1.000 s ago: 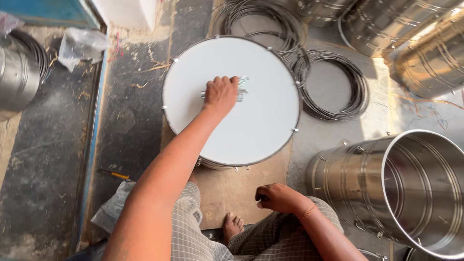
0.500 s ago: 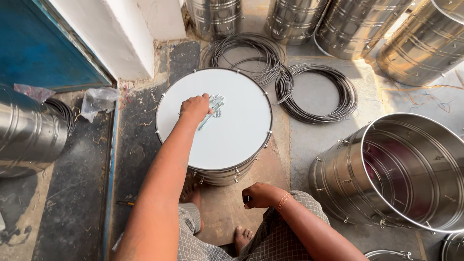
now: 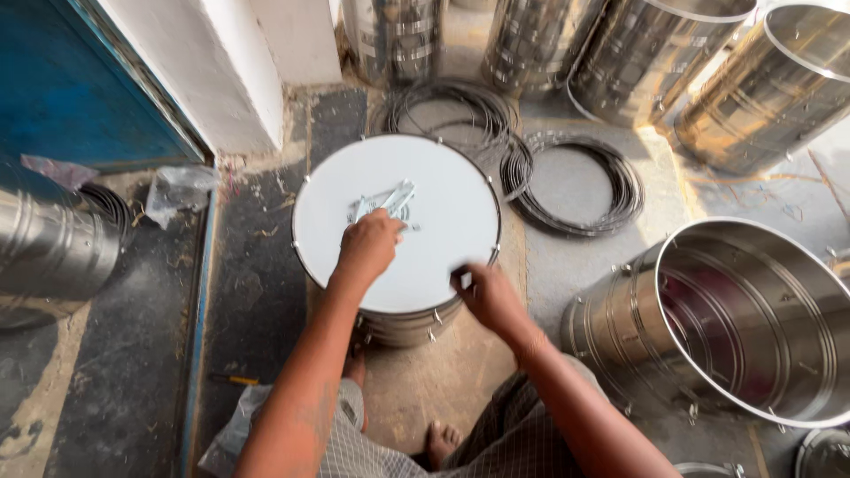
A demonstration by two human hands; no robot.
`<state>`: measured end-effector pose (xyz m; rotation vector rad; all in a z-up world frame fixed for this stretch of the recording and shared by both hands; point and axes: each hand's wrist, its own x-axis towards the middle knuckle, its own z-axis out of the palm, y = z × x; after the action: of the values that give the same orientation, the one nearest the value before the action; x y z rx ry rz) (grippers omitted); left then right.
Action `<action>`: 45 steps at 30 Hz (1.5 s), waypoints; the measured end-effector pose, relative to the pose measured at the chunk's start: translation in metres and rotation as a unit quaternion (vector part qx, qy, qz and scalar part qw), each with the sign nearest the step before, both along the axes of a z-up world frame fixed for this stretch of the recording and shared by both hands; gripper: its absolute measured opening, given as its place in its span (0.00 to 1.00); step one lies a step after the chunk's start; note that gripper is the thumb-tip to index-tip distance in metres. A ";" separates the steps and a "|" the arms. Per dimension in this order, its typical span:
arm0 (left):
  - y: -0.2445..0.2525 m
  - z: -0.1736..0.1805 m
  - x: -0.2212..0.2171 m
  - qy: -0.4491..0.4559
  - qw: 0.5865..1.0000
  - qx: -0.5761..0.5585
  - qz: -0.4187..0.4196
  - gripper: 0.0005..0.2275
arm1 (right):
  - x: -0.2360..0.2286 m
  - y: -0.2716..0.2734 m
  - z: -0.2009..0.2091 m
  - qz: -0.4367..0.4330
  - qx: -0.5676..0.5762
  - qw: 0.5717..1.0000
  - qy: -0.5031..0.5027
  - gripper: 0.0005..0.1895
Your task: The person sits on the floor and uses a wrench to tighten bolts on the rim of a white drum head. They systematically move around the drum, securing the head to the metal shell by tightening each bolt in sequence.
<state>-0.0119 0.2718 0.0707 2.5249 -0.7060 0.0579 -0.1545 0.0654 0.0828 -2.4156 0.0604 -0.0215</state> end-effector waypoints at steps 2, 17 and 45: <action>-0.006 0.014 -0.042 -0.007 0.994 0.110 -0.024 0.06 | 0.005 0.006 0.015 0.051 0.010 0.972 -0.228 0.17; -0.011 -0.005 -0.052 0.186 0.899 -0.395 0.035 0.12 | 0.036 0.011 -0.046 0.041 0.440 0.895 0.062 0.11; -0.039 -0.020 -0.030 0.157 0.909 -0.371 0.108 0.08 | 0.049 0.023 -0.014 -0.050 0.089 0.995 -0.011 0.15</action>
<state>-0.0420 0.2333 0.0506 1.8012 -0.2022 -0.0048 -0.1058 0.0882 0.0685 -2.2312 0.1654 -0.0852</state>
